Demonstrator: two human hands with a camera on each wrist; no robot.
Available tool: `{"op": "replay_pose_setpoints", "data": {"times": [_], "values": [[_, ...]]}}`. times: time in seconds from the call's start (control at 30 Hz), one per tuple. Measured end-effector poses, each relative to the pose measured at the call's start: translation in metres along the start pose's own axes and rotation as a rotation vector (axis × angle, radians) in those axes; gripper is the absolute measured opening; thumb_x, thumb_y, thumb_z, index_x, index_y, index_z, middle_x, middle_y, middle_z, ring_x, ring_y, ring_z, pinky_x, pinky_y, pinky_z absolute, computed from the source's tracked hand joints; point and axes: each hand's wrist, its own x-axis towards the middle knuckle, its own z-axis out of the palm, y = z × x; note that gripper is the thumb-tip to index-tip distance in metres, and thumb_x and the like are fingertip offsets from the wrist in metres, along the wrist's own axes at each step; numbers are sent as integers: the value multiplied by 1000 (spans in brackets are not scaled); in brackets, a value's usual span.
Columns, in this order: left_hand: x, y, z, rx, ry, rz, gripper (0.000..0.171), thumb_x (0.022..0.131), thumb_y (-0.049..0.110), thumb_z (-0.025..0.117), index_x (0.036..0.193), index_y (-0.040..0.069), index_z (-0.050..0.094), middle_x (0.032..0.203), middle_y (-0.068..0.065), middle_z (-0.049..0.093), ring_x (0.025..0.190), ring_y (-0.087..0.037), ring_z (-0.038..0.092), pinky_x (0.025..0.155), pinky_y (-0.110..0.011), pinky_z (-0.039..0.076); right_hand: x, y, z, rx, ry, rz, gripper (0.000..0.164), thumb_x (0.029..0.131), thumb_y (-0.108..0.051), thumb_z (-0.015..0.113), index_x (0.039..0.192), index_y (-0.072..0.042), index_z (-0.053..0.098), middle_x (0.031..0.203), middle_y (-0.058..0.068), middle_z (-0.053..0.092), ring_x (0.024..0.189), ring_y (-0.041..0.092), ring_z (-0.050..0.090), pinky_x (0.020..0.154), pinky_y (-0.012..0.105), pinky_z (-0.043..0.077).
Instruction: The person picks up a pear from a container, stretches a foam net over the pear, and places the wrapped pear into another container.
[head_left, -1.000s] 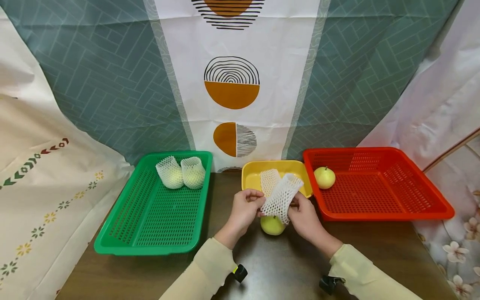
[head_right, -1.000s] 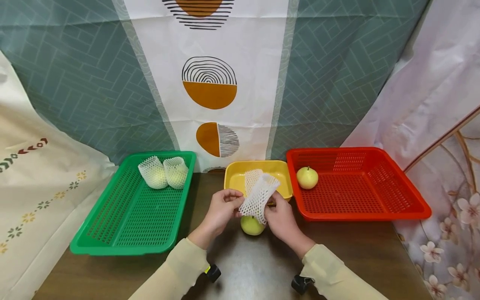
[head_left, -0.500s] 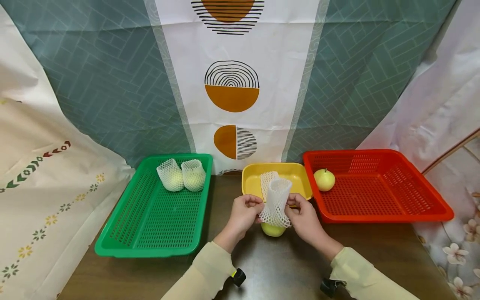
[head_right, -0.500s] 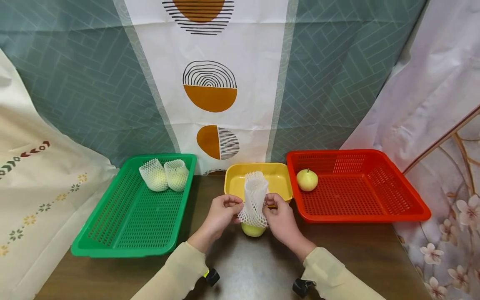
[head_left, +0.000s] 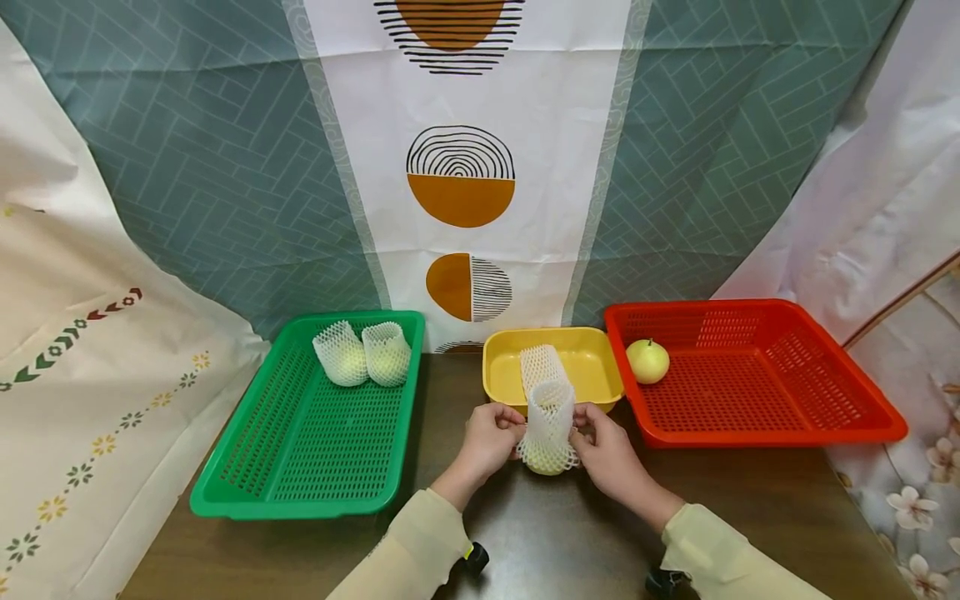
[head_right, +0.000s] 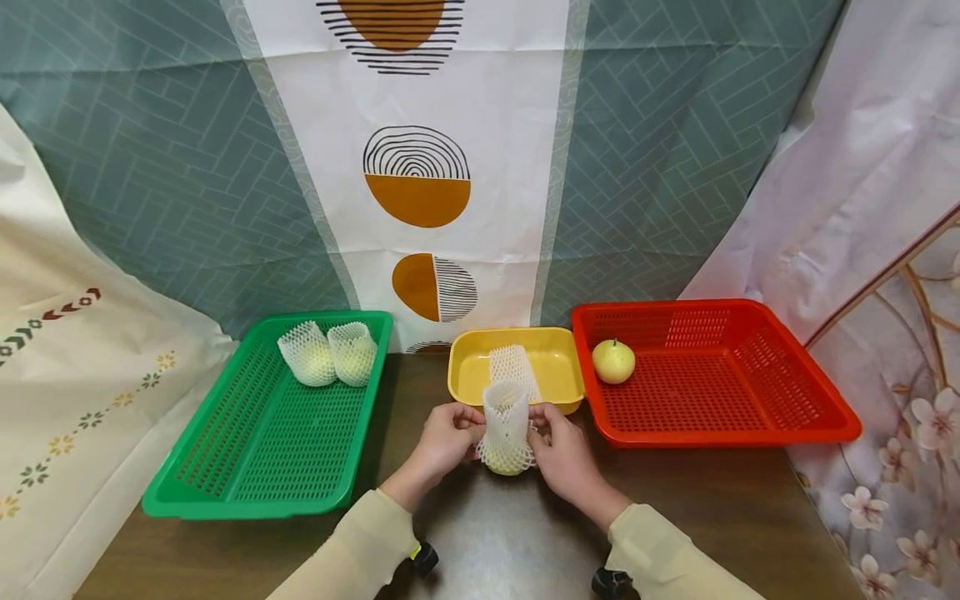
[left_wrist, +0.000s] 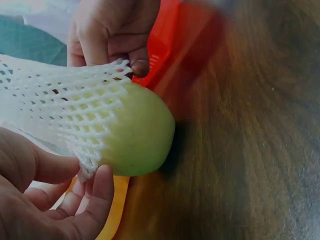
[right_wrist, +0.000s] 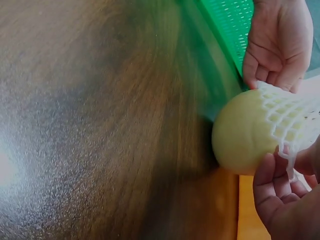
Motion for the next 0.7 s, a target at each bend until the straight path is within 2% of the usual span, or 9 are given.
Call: {"op": "replay_pose_setpoints", "data": {"times": [0.2, 0.4, 0.57, 0.63, 0.7], "values": [[1, 0, 0, 85, -2, 42, 4, 83, 6, 66, 83, 2, 65, 71, -7, 63, 53, -16, 58, 54, -39, 55, -1, 3, -2, -5, -10, 2, 23, 89, -6, 55, 112, -10, 55, 101, 11, 59, 65, 16, 58, 53, 29, 52], [2, 8, -9, 183, -5, 56, 6, 84, 9, 66, 87, 5, 66, 75, -5, 64, 60, -13, 57, 56, -27, 51, -1, 4, -7, -60, 3, -14, 23, 89, -11, 60, 111, -14, 58, 101, 8, 64, 68, 18, 60, 54, 28, 51], [4, 21, -18, 233, 40, 115, 10, 88, 11, 61, 95, 7, 68, 86, -7, 67, 73, -12, 58, 65, -25, 49, 3, -3, -16, -138, 24, -61, 22, 89, -16, 61, 111, -14, 62, 103, 4, 68, 84, 16, 63, 69, 26, 52], [3, 24, -21, 214, 12, 133, 14, 88, 8, 61, 100, 7, 68, 94, -10, 68, 79, -14, 61, 71, -27, 52, 5, -8, -21, -137, -5, -81, 26, 88, -10, 59, 114, -12, 62, 106, 5, 68, 91, 16, 64, 76, 28, 53], [2, 26, -24, 190, -56, 144, 22, 84, 5, 64, 106, 7, 66, 102, -13, 68, 88, -18, 64, 77, -30, 54, 6, -11, -26, -113, -67, -110, 34, 84, -2, 58, 118, -9, 60, 111, 8, 67, 100, 19, 63, 83, 33, 53]]}}
